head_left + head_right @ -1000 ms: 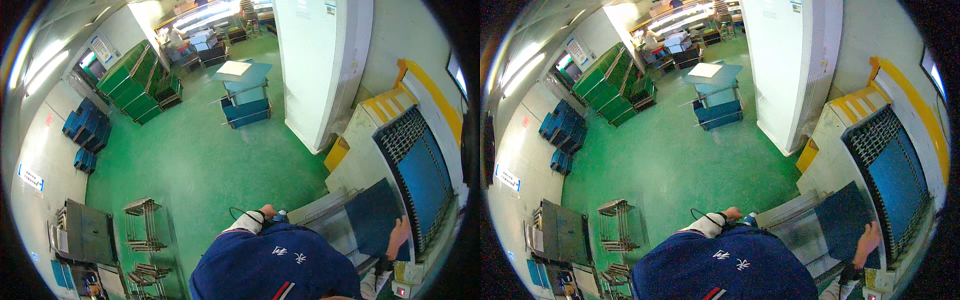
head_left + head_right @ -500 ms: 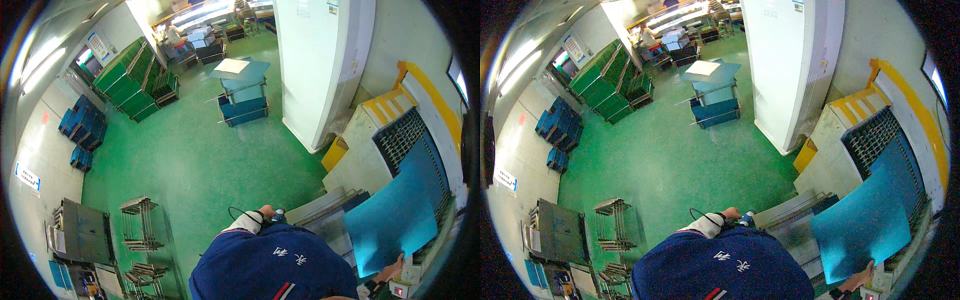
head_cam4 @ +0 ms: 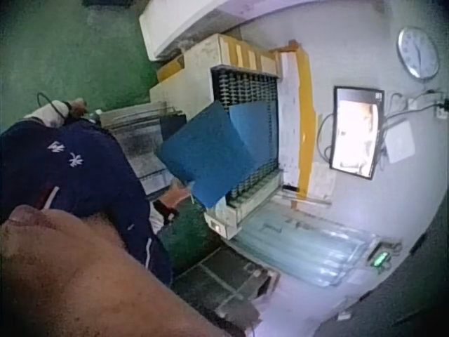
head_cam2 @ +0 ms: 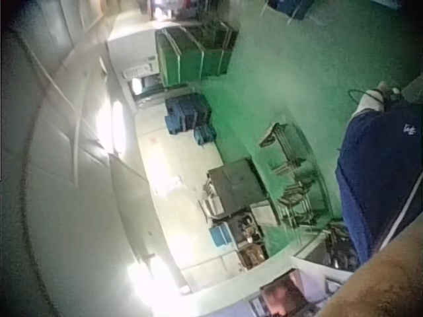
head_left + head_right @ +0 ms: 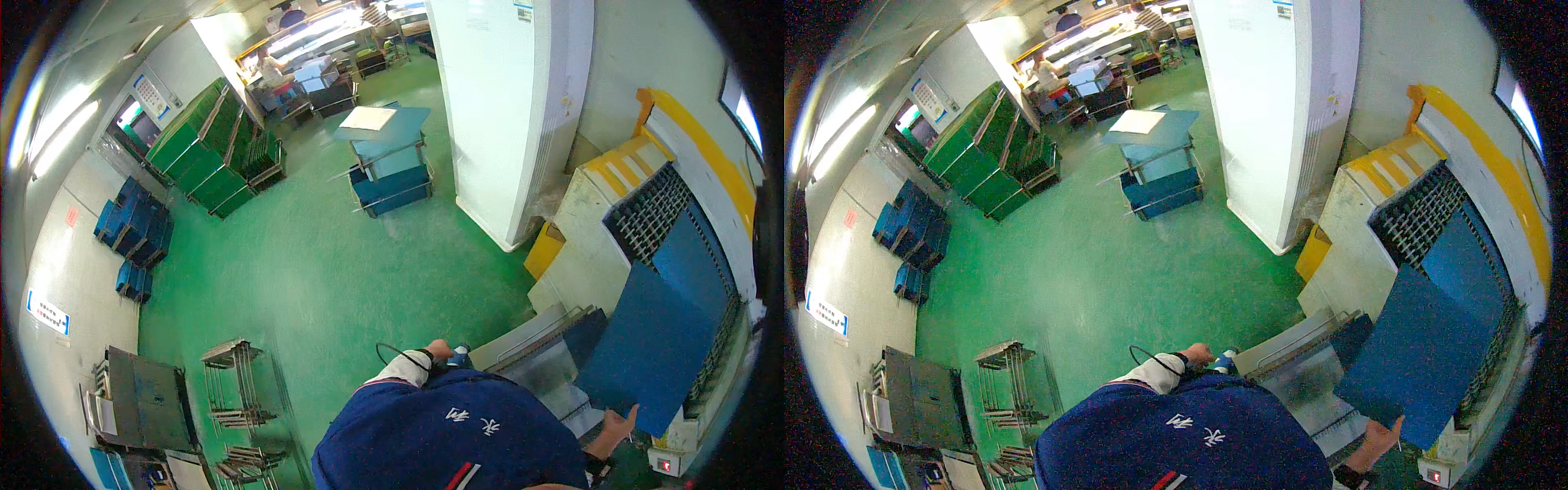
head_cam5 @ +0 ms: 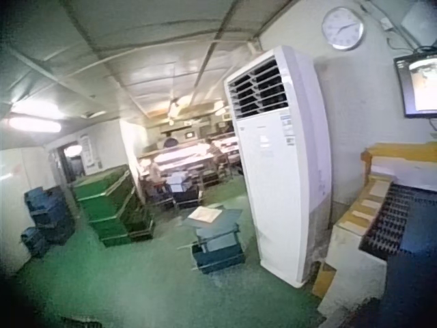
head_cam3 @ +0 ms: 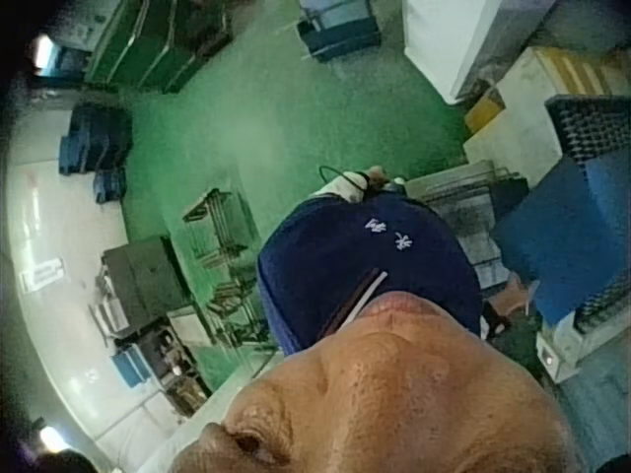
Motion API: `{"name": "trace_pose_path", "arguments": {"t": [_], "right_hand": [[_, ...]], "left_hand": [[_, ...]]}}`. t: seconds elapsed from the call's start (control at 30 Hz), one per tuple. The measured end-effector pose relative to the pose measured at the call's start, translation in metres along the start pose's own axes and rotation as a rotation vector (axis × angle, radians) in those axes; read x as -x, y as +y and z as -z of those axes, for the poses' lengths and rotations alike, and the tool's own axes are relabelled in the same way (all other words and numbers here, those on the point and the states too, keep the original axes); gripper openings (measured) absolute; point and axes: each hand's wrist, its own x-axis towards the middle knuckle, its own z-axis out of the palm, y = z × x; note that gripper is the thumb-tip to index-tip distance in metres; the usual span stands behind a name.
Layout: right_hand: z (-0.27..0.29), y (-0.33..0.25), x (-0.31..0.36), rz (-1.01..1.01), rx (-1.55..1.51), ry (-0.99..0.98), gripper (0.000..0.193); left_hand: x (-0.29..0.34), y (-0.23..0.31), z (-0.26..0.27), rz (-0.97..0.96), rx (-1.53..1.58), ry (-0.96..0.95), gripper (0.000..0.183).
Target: Placing blue metal sheets into a processing machine one by one.
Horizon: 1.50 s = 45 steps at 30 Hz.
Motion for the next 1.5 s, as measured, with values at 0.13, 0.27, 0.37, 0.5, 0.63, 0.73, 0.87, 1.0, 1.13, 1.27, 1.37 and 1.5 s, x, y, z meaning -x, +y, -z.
{"name": "trace_pose_path", "arguments": {"t": [0.13, 0.27, 0.37, 0.5, 0.63, 0.73, 0.87, 1.0, 1.13, 1.27, 1.37, 1.5], "right_hand": [[-0.066, -0.049, 0.036, -0.73, -0.886, -0.034, 0.034], [-0.087, -0.045, 0.058, -0.905, -1.077, -0.04, 0.037], [-0.121, -0.075, 0.089, -0.913, -1.146, 0.001, 0.04], [-0.127, -0.074, 0.093, -0.932, -1.167, -0.042, 0.037], [-0.124, -0.075, 0.091, -0.909, -1.153, -0.058, 0.039], [-0.114, -0.055, 0.081, -0.935, -1.153, -0.054, 0.04], [-0.12, -0.064, 0.085, -0.926, -1.129, -0.1, 0.041], [-0.122, -0.065, 0.085, -0.951, -1.134, -0.045, 0.042], [-0.125, -0.094, 0.093, -0.927, -1.124, -0.019, 0.039], [-0.12, -0.127, 0.088, -0.792, -1.14, -0.148, 0.031], [-0.121, -0.14, 0.083, -0.769, -1.16, -0.19, 0.027], [-0.118, -0.133, 0.076, -0.741, -1.155, -0.172, 0.027]], "left_hand": [[0.004, 0.008, 0.001, -0.004, -0.035, -0.015, 0.034], [0.005, 0.015, -0.001, 0.006, -0.022, -0.025, 0.034], [0.008, 0.006, -0.001, -0.007, -0.016, -0.045, 0.037], [0.012, 0.001, 0.002, -0.037, 0.065, -0.03, 0.034], [0.014, 0.002, 0.003, -0.027, 0.069, -0.036, 0.032], [0.016, 0.008, 0.003, -0.013, 0.067, -0.049, 0.033], [0.017, 0.006, 0.002, -0.165, -0.129, -0.041, 0.034], [0.014, 0.002, -0.001, -0.05, 0.147, -0.039, 0.032], [0.017, 0.007, 0.002, -0.022, 0.145, -0.058, 0.03], [0.025, 0.013, 0.007, 0.038, 0.105, -0.033, 0.031], [0.023, 0.006, 0.005, 0.042, 0.159, -0.016, 0.03], [0.015, 0.013, 0.003, 0.03, 0.129, -0.025, 0.027]]}}
